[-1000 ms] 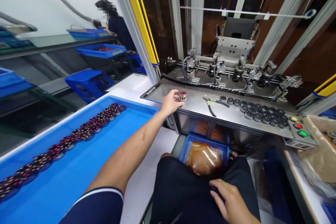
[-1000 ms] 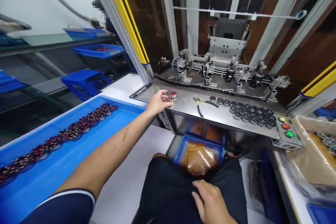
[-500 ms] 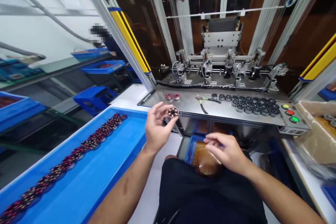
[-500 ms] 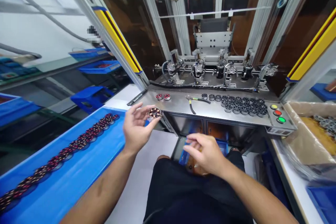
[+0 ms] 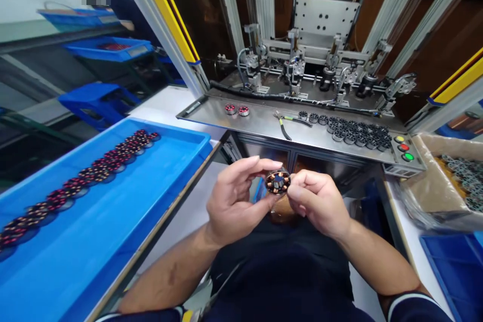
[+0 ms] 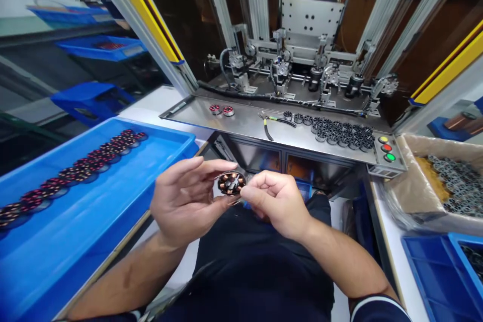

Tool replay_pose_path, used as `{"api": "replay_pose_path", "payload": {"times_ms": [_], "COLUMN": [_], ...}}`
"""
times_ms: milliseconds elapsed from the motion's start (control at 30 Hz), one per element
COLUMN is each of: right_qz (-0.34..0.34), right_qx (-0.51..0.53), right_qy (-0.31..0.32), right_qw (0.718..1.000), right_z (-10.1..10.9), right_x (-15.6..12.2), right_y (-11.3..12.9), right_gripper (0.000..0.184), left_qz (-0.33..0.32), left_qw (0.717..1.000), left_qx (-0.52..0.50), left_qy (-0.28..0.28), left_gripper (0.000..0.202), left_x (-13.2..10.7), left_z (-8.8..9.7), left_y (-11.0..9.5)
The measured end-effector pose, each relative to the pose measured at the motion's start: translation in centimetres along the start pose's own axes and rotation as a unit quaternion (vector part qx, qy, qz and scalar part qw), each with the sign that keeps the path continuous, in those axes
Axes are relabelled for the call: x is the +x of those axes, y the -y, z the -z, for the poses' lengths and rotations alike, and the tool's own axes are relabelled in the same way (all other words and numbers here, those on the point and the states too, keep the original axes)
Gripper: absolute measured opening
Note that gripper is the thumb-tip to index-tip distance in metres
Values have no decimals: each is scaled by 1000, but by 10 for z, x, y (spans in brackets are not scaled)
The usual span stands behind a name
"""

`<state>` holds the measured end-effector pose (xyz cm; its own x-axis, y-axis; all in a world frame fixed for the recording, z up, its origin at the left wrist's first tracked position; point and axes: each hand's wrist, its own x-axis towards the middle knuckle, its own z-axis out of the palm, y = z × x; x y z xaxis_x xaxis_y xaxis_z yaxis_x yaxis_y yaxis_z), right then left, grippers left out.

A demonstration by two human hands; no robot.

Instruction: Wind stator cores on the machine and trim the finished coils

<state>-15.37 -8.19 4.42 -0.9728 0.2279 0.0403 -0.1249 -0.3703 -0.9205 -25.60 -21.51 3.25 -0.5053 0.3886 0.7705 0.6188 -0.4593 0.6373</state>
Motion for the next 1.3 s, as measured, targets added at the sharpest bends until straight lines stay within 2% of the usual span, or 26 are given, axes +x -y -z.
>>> {"api": "replay_pose_path", "payload": {"times_ms": [67,167,200,233,300,367,400,500,567,667,767,833,933,1000,1067,1167,1300], "right_qz": [-19,-55,-66,-74,-81,-88,-96,-137,-157,-172,-182,-160,-82,-57,-65,-80,-88], "right_qx": [24,-19,-44,-60,-40,15,42,87,94,77,55,41,8,-30,-60,-80,-111], "right_qy": [51,231,269,274,206,129,113,101,86,82,120,110,27,-5,-5,1,46], "right_qw": [998,971,960,957,974,988,988,982,979,979,974,980,996,998,996,994,989], "right_z": [15,42,48,52,50,37,29,10,5,7,18,28,39,38,32,21,27], "right_x": [0,1,1,2,3,3,3,0,-3,-10,-12,-10,-7,-6,-6,-7,-14], "right_y": [2,3,0,-4,-15,-27,-32,-39,-41,-43,-42,-36,-20,-9,-2,-2,-14], "right_gripper": [38,33,29,25,26,36,38,35,35,33,30,33,36,32,31,34,40], "left_qz": [48,106,110,106,86,56,42,16,18,43,95,119,138,158,180,199,231], "left_qw": [997,986,985,985,989,993,995,997,997,996,990,988,985,979,972,966,952], "left_qx": [-52,-123,-133,-134,-121,-101,-90,-70,-67,-83,-101,-100,-99,-109,-125,-152,-194], "left_qy": [9,23,25,24,17,12,11,17,17,2,1,13,41,70,88,66,60], "left_gripper": [78,73,73,73,76,78,78,80,82,82,79,75,68,65,67,76,77], "left_x": [0,0,0,0,0,-1,-2,-3,-5,-6,-9,-12,-17,-20,-23,-25,-26], "left_z": [-1,0,1,1,1,-1,-1,-3,-4,-3,-1,1,3,2,0,-4,-4], "left_y": [-2,-2,-1,1,4,9,11,16,18,20,21,21,18,16,15,16,20]}}
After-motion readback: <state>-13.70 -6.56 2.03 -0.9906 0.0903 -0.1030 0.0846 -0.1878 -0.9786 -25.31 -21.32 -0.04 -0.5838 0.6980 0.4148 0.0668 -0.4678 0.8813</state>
